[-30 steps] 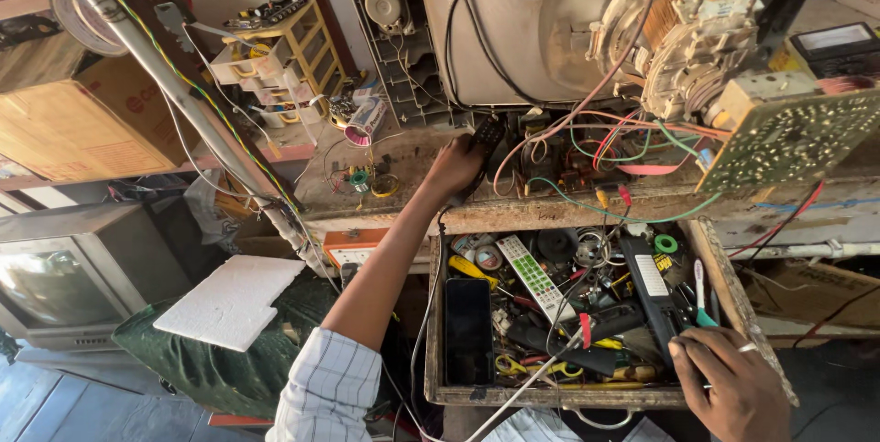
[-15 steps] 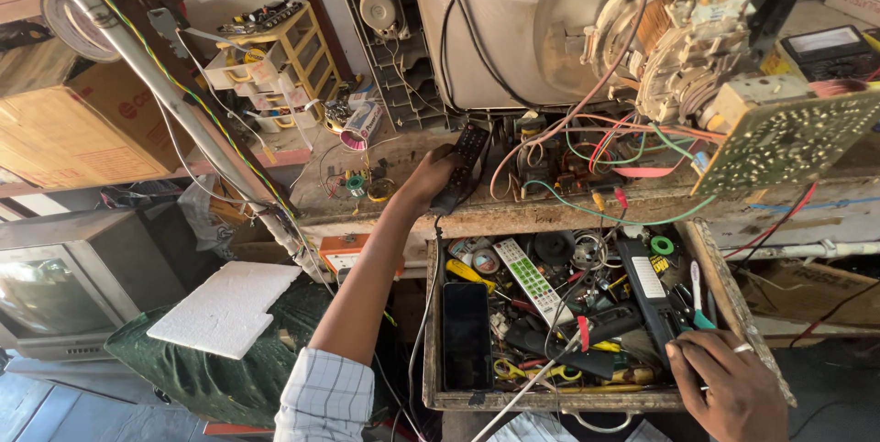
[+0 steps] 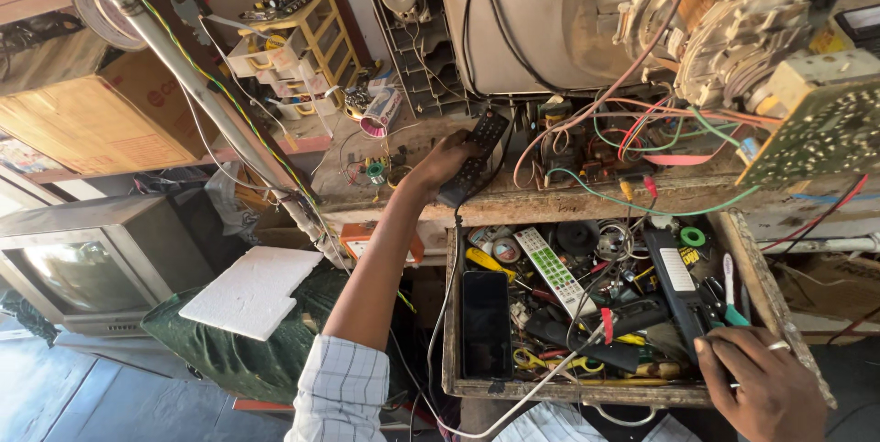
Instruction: The person works at a cluttered electronics repair bench on an opened CRT television, using multimeter test probes on the TV's internal wiring and circuit boards. They handle a circuit board, sort through wires, and later pick up and press buttons on remote controls from a drawer while testing the set.
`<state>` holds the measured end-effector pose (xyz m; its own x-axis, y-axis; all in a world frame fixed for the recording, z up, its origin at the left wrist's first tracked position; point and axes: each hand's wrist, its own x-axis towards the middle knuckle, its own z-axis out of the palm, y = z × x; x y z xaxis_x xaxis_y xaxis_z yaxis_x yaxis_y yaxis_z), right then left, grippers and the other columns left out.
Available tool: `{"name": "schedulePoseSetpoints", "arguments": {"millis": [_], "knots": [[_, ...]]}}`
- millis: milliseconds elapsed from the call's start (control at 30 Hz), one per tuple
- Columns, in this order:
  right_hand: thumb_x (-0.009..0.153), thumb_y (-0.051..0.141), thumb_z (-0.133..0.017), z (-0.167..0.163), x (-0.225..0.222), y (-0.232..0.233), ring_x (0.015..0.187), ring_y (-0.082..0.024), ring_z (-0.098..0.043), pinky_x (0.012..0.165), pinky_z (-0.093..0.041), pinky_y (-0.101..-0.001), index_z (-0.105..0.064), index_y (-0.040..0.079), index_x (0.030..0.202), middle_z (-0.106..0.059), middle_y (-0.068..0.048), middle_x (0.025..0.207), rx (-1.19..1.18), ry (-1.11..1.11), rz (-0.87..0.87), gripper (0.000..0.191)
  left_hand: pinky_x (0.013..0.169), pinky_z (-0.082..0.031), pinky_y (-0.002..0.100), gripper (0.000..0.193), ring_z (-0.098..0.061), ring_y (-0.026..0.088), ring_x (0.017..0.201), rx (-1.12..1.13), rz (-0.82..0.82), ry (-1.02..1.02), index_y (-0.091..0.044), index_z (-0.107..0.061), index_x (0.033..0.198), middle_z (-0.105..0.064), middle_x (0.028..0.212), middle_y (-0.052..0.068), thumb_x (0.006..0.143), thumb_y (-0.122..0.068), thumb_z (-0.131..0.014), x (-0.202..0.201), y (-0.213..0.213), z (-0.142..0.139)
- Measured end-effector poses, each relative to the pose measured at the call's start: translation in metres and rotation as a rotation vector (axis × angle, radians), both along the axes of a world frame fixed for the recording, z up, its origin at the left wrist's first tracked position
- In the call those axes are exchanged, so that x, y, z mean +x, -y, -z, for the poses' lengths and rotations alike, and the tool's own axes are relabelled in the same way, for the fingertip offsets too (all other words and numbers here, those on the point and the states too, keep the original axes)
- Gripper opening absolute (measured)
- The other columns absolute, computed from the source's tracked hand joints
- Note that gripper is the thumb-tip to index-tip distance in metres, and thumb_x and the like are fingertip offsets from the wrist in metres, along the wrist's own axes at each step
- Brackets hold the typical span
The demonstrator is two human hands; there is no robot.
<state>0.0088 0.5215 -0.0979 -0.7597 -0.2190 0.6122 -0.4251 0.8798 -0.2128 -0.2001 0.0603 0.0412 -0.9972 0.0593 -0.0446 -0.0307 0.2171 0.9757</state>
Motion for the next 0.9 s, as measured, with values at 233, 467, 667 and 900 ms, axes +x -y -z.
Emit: {"name": "schedulePoseSetpoints", "arguments": {"millis": [233,467,667,900], "knots": [[0.083,0.024,-0.081,0.000,-0.001,-0.001,0.079,-0.026,-0.073,0.070,-0.058,-0.0395,-0.072,0.006,0.074,-0.073,-0.005,0.086,0.026,0.024,0.012,0.022,0.076,-0.053,0.030,0.040,-0.065,0.016,0.086,-0.182,0.051,-0.222,0.003,-0.065,0.123,-0.073,0.100,0.010,0.091,-0.021,-0.065,-0.011,0.004,0.018],[0.080,0.023,-0.081,-0.004,0.000,0.002,0.079,-0.026,-0.072,0.069,-0.057,-0.0395,-0.074,0.005,0.078,-0.074,-0.005,0.086,-0.058,-0.027,0.007,0.020,0.065,-0.054,0.038,0.038,-0.068,0.024,0.073,-0.387,0.009,-0.248,0.004,-0.064,0.113,-0.073,0.084,0.016,0.089,-0.025,-0.069,-0.006,-0.010,0.012],[0.081,0.022,-0.081,-0.007,0.003,0.004,0.083,-0.026,-0.072,0.074,-0.057,-0.0395,-0.073,0.004,0.076,-0.073,-0.006,0.086,-0.066,-0.018,0.004,0.020,0.074,-0.057,0.040,0.043,-0.075,0.028,0.083,-0.534,-0.057,-0.231,0.001,-0.062,0.118,-0.075,0.093,0.022,0.087,-0.030,-0.066,0.004,-0.017,0.004],[0.079,0.020,-0.081,-0.010,0.002,0.005,0.085,-0.027,-0.072,0.075,-0.057,-0.0399,-0.073,0.004,0.077,-0.073,-0.006,0.087,-0.072,-0.056,-0.027,0.018,0.081,-0.055,0.039,0.046,-0.072,0.028,0.091,-0.490,-0.032,-0.240,0.001,-0.061,0.120,-0.074,0.102,0.022,0.085,-0.030,-0.067,-0.006,-0.009,0.015]]}}
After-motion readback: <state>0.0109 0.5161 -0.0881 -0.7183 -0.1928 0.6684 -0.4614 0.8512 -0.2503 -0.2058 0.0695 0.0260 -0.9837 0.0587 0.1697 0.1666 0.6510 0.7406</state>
